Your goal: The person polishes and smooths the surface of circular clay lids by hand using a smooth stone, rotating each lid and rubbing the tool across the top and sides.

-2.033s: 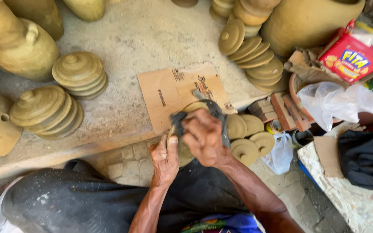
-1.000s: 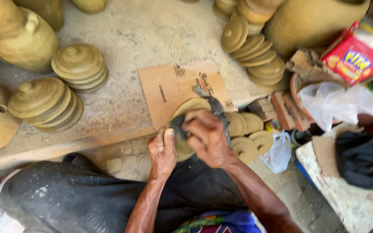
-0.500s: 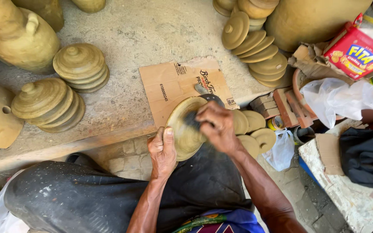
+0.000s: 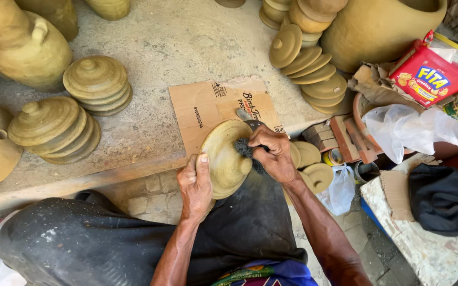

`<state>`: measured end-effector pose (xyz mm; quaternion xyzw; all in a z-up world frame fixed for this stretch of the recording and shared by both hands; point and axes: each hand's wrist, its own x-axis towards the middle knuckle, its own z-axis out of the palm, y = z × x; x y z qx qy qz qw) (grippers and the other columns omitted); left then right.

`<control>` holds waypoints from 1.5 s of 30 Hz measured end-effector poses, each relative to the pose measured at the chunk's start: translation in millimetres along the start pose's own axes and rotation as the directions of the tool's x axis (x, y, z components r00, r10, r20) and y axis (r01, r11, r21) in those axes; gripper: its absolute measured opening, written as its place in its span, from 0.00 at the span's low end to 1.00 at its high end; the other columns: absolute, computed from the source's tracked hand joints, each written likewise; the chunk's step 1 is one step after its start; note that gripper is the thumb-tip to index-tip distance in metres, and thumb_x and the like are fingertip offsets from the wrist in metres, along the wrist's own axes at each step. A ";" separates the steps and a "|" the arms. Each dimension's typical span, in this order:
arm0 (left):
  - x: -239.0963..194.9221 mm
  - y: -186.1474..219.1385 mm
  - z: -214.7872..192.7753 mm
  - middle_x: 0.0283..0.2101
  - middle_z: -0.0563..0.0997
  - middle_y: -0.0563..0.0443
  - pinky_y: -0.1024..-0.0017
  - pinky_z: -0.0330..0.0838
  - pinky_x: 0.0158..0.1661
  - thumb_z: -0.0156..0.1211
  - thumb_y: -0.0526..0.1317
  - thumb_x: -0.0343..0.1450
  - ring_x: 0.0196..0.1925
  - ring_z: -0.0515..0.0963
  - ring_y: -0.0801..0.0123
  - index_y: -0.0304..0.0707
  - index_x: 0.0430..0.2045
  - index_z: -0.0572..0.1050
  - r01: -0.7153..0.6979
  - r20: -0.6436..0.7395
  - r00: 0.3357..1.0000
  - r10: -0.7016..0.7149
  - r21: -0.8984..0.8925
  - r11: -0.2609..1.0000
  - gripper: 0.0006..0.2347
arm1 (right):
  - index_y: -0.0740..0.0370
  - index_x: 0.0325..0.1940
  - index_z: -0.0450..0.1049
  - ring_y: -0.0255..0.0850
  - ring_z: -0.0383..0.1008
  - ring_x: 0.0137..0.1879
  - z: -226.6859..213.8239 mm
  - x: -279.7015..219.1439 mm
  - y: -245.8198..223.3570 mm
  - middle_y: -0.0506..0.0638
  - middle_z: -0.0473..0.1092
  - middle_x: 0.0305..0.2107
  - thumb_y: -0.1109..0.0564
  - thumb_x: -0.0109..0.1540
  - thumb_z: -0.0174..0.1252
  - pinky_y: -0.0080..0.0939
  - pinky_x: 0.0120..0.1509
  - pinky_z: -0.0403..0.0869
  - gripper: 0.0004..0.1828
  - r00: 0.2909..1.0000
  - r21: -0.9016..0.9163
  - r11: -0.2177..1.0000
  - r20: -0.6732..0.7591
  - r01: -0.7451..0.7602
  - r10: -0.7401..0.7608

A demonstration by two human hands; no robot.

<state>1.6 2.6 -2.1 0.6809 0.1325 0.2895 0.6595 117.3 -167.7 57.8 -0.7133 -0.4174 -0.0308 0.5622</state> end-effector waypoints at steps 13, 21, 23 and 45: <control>8.5 -13.7 0.7 0.22 0.66 0.63 0.72 0.61 0.28 0.50 0.42 0.79 0.27 0.62 0.81 0.33 0.23 0.72 0.089 -0.085 0.992 -0.098 -0.111 0.990 0.15 | 0.72 0.36 0.70 0.42 0.70 0.37 12.2 -0.8 17.7 0.54 0.70 0.29 0.74 0.53 0.52 0.40 0.41 0.70 0.09 0.997 -0.092 0.995 -0.065 -0.040 0.034; 8.3 -14.2 4.4 0.18 0.64 0.62 0.74 0.59 0.24 0.51 0.43 0.78 0.24 0.61 0.82 0.35 0.22 0.70 0.100 -0.035 0.994 -0.099 0.013 0.995 0.15 | 0.63 0.26 0.63 0.48 0.62 0.37 20.1 25.9 -41.8 0.54 0.57 0.29 0.58 0.48 0.61 0.52 0.43 0.68 0.13 0.762 -0.403 0.690 0.549 0.601 -0.343; 8.9 -20.4 4.4 0.20 0.63 0.63 0.74 0.57 0.25 0.51 0.43 0.79 0.25 0.59 0.81 0.35 0.21 0.68 0.092 -0.049 0.994 -0.095 -0.060 0.994 0.16 | 0.65 0.26 0.64 0.50 0.63 0.37 38.7 15.6 -48.9 0.57 0.59 0.28 0.58 0.45 0.60 0.54 0.41 0.68 0.12 0.759 -0.479 0.631 0.581 0.610 -0.293; 5.5 -81.7 8.1 0.26 0.66 0.61 0.70 0.60 0.28 0.62 0.43 0.82 0.28 0.62 0.78 0.38 0.19 0.67 0.212 -0.245 0.894 -0.375 -0.508 0.835 0.19 | 0.65 0.29 0.68 0.50 0.70 0.37 59.6 -45.3 -3.0 0.55 0.68 0.31 0.65 0.54 0.56 0.52 0.39 0.70 0.03 0.952 -0.490 0.832 -0.017 0.260 -0.307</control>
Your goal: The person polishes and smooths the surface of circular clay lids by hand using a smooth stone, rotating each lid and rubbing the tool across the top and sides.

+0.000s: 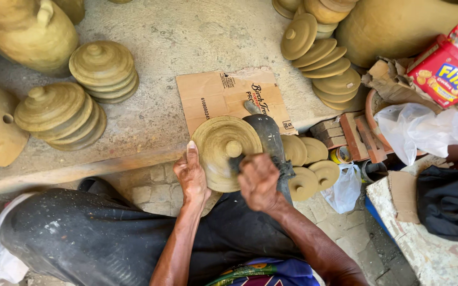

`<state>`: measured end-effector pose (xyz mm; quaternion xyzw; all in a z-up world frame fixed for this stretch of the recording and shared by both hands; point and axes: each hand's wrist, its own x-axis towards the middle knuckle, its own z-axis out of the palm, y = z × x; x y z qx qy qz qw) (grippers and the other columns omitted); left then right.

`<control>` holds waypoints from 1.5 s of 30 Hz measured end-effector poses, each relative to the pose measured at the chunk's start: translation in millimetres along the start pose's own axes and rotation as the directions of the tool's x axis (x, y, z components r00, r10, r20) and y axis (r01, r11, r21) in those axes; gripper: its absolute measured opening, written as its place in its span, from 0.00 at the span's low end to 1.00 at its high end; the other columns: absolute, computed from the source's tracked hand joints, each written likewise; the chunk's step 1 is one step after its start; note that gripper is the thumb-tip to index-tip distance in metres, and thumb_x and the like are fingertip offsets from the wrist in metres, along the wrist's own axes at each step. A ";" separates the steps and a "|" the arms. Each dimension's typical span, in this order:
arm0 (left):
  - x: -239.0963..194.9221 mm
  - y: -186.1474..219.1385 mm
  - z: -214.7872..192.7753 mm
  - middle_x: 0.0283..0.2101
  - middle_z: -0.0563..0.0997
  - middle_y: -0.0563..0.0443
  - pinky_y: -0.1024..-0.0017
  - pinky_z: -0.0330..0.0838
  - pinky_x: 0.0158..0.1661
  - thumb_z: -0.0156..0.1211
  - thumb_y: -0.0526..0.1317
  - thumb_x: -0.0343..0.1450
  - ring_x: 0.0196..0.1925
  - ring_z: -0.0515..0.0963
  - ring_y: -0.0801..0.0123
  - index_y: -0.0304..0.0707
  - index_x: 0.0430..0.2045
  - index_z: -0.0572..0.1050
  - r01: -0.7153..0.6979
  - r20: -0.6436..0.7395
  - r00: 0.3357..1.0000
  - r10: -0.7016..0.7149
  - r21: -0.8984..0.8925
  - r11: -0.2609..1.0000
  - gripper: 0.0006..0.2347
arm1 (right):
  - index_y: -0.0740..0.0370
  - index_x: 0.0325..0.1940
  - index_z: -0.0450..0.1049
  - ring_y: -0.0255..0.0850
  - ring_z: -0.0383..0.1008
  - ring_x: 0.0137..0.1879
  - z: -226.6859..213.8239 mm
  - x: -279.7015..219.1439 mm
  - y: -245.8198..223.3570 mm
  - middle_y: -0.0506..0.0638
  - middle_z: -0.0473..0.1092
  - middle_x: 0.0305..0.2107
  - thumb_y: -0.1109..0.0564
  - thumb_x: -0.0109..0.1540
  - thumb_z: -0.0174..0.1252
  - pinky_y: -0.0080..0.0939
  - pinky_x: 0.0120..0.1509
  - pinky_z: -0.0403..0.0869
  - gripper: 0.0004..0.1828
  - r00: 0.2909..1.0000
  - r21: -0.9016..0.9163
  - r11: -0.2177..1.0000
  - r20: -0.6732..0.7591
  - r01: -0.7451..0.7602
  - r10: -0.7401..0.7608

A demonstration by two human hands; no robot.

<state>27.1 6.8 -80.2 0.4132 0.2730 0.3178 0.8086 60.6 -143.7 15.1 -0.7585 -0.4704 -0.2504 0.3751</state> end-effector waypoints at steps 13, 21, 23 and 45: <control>1.5 -0.7 -6.4 0.19 0.63 0.61 0.73 0.53 0.24 0.61 0.42 0.81 0.23 0.56 0.79 0.36 0.15 0.66 -0.036 0.084 0.996 0.037 -0.010 0.999 0.22 | 0.70 0.33 0.71 0.53 0.71 0.34 -10.7 5.9 31.7 0.61 0.68 0.29 0.67 0.55 0.55 0.49 0.38 0.69 0.03 0.960 0.032 0.960 -0.010 -0.280 0.280; -10.5 12.2 10.9 0.22 0.68 0.65 0.76 0.56 0.25 0.58 0.44 0.76 0.24 0.60 0.82 0.37 0.19 0.74 -0.060 0.163 0.985 0.054 0.032 0.998 0.15 | 0.71 0.35 0.72 0.48 0.70 0.36 16.8 65.4 56.5 0.58 0.69 0.29 0.71 0.52 0.57 0.46 0.43 0.70 0.08 0.989 0.225 0.966 0.106 -0.129 0.107; -9.3 7.7 5.2 0.21 0.67 0.65 0.75 0.55 0.24 0.59 0.44 0.76 0.24 0.58 0.82 0.37 0.18 0.73 -0.044 0.127 0.991 0.041 0.026 0.999 0.15 | 0.70 0.37 0.74 0.44 0.72 0.34 19.3 73.3 67.8 0.56 0.72 0.30 0.71 0.55 0.54 0.42 0.39 0.71 0.08 0.956 0.240 0.931 0.168 -0.276 0.240; -14.9 22.1 15.1 0.19 0.64 0.64 0.75 0.51 0.22 0.56 0.41 0.78 0.21 0.56 0.82 0.35 0.20 0.75 -0.054 0.102 0.994 0.049 0.048 0.997 0.15 | 0.70 0.35 0.72 0.53 0.70 0.32 -11.3 32.1 20.4 0.62 0.70 0.32 0.68 0.54 0.58 0.51 0.33 0.68 0.05 0.992 -0.128 0.992 0.121 -0.023 0.038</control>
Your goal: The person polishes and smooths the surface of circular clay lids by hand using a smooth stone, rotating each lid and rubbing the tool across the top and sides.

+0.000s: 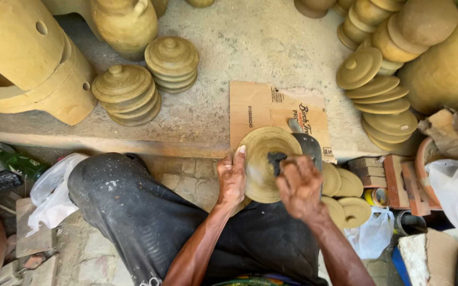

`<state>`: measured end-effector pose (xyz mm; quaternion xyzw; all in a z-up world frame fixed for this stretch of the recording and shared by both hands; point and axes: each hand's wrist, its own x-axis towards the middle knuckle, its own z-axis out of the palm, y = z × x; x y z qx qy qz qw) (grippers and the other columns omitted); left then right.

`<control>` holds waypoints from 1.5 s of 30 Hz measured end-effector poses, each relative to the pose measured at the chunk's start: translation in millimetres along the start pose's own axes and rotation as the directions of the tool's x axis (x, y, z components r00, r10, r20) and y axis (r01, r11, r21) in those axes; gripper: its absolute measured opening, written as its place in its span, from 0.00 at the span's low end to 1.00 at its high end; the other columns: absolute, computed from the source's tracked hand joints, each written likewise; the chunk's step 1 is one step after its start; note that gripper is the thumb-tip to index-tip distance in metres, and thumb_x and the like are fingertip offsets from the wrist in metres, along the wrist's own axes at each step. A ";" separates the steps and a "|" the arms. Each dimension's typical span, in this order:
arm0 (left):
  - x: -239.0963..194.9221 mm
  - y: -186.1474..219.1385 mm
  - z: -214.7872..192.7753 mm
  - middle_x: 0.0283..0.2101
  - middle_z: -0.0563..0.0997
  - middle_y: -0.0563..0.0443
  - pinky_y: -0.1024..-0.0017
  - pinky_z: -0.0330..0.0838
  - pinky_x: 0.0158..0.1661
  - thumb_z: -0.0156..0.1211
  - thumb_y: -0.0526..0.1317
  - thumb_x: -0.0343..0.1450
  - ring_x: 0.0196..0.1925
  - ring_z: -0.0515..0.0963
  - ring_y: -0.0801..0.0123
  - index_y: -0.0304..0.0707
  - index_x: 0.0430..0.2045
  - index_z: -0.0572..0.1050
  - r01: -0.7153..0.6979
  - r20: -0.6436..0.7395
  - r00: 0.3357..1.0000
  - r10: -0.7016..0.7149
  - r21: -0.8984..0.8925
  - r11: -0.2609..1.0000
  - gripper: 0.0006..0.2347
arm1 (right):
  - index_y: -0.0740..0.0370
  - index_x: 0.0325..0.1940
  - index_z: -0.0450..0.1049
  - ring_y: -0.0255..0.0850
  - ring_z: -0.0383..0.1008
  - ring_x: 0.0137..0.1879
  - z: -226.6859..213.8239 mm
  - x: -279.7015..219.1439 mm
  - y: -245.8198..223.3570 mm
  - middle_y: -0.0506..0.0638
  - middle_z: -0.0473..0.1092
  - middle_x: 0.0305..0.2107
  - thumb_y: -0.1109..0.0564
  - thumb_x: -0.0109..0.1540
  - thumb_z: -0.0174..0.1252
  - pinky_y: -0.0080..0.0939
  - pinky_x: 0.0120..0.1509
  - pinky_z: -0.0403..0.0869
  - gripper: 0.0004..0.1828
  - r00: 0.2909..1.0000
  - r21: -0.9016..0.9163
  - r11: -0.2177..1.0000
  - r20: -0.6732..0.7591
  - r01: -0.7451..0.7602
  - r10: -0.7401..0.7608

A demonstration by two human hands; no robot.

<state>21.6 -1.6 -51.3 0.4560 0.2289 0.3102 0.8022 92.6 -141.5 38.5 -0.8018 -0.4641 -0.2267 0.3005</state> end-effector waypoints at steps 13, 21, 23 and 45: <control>-8.5 42.2 0.7 0.23 0.66 0.64 0.74 0.59 0.28 0.55 0.43 0.80 0.27 0.61 0.82 0.32 0.24 0.73 -0.178 0.095 0.981 0.171 0.074 0.981 0.15 | 0.70 0.46 0.78 0.54 0.77 0.35 -16.3 29.0 6.4 0.62 0.77 0.28 0.56 0.66 0.61 0.48 0.41 0.74 0.13 0.848 0.237 0.818 0.239 -0.524 0.474; 3.3 62.2 -22.5 0.17 0.64 0.59 0.72 0.58 0.22 0.54 0.43 0.78 0.22 0.61 0.81 0.30 0.22 0.71 -0.172 -0.073 0.974 0.212 0.368 0.914 0.16 | 0.75 0.48 0.73 0.43 0.81 0.39 43.4 47.9 -2.2 0.60 0.78 0.35 0.51 0.52 0.73 0.43 0.45 0.79 0.29 0.802 0.319 0.792 0.503 -0.520 0.323; 9.4 57.7 -30.1 0.15 0.63 0.59 0.71 0.57 0.20 0.55 0.43 0.77 0.20 0.60 0.81 0.29 0.22 0.71 -0.155 -0.114 0.969 0.219 0.410 0.899 0.16 | 0.76 0.48 0.72 0.43 0.80 0.40 62.8 49.6 2.6 0.59 0.78 0.36 0.52 0.49 0.75 0.44 0.44 0.79 0.32 0.786 0.367 0.750 0.532 -0.550 0.316; 59.6 10.4 -83.5 0.48 0.77 0.25 0.55 0.77 0.54 0.51 0.52 0.74 0.54 0.81 0.47 0.20 0.57 0.66 0.208 -0.657 0.754 -0.026 0.201 0.957 0.28 | 0.60 0.20 0.67 0.40 0.54 0.17 347.4 126.1 35.9 0.47 0.58 0.12 0.53 0.56 0.67 0.45 0.20 0.60 0.17 0.640 -0.046 0.974 0.747 -0.221 0.180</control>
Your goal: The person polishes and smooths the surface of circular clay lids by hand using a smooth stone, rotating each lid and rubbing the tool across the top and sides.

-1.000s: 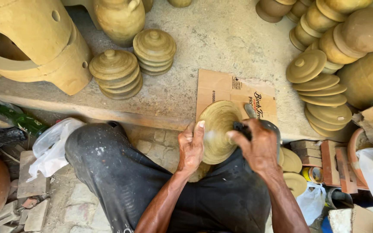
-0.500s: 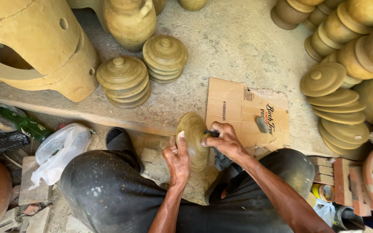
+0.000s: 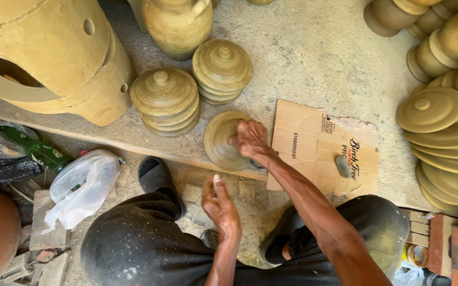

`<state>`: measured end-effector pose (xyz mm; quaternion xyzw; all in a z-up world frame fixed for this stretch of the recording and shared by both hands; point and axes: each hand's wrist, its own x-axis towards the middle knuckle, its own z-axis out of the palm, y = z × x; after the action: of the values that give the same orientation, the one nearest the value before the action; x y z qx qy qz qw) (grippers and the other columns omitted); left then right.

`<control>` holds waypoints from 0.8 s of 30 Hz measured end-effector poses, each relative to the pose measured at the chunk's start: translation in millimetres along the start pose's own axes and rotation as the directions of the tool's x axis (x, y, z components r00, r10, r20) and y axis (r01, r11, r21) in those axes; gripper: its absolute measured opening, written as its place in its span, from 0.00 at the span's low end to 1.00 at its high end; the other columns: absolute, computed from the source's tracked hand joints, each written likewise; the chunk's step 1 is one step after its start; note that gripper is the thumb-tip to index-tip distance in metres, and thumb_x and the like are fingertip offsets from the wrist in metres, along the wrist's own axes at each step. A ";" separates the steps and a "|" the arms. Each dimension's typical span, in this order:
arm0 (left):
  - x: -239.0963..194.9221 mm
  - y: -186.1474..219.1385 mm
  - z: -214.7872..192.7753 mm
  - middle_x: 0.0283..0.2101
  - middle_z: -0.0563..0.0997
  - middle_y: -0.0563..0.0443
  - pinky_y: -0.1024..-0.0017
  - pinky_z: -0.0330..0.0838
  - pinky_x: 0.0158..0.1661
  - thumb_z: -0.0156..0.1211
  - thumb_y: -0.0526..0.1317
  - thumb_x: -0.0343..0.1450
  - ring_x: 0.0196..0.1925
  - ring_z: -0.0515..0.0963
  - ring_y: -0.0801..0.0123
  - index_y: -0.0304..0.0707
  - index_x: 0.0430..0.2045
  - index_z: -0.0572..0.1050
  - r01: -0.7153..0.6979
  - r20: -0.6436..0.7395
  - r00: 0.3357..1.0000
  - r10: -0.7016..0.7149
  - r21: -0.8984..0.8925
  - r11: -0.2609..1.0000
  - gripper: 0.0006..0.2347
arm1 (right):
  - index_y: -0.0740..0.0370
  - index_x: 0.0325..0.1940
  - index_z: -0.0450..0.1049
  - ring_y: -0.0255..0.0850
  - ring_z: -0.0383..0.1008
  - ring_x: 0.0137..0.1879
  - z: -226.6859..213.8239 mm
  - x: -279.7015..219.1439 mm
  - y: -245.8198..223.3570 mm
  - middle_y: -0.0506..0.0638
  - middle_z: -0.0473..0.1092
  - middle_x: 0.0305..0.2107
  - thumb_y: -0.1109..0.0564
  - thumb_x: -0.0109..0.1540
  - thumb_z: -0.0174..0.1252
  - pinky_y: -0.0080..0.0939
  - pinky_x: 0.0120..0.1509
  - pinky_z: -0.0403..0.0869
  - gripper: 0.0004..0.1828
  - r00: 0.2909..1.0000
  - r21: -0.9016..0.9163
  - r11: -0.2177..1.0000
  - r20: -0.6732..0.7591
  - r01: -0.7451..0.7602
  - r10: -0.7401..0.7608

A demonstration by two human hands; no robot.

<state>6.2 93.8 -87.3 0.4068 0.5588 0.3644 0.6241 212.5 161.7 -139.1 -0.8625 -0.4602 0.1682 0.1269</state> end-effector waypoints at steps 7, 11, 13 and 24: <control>-2.7 -0.7 5.6 0.50 0.77 0.25 0.55 0.70 0.56 0.52 0.50 0.74 0.55 0.80 0.46 0.19 0.56 0.67 0.121 0.060 0.991 -0.116 -0.094 0.988 0.26 | 0.58 0.15 0.64 0.38 0.53 0.16 13.4 30.8 -11.0 0.47 0.58 0.10 0.51 0.57 0.67 0.47 0.19 0.61 0.23 0.999 0.019 0.999 0.017 0.028 -0.028; -6.6 1.7 7.9 0.50 0.78 0.25 0.54 0.72 0.56 0.50 0.50 0.74 0.56 0.80 0.47 0.20 0.57 0.67 0.199 0.085 0.978 -0.191 -0.090 0.976 0.26 | 0.59 0.16 0.66 0.38 0.56 0.15 15.7 34.1 -17.6 0.48 0.59 0.09 0.49 0.58 0.67 0.47 0.21 0.63 0.22 0.997 -0.036 0.999 0.063 -0.040 0.042; -6.4 0.7 9.2 0.50 0.78 0.25 0.55 0.71 0.57 0.51 0.50 0.75 0.57 0.80 0.48 0.20 0.57 0.67 0.181 0.093 0.981 -0.172 -0.104 0.978 0.26 | 0.59 0.18 0.69 0.39 0.56 0.15 18.8 35.1 -16.2 0.48 0.60 0.10 0.49 0.58 0.66 0.46 0.19 0.64 0.20 0.999 0.023 1.000 0.046 0.011 -0.012; -8.5 -8.6 8.0 0.44 0.82 0.36 0.58 0.78 0.48 0.53 0.46 0.73 0.45 0.83 0.54 0.26 0.52 0.74 0.224 0.081 0.973 -0.216 -0.111 0.968 0.20 | 0.63 0.28 0.72 0.45 0.68 0.26 -1.8 35.6 -19.1 0.54 0.67 0.19 0.46 0.59 0.65 0.50 0.30 0.70 0.18 0.988 0.007 0.997 0.134 -0.082 0.081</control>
<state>13.2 81.8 -91.4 0.3166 0.5562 0.3115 0.7024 217.4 201.8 -136.6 -0.8665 -0.4309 0.2337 0.0943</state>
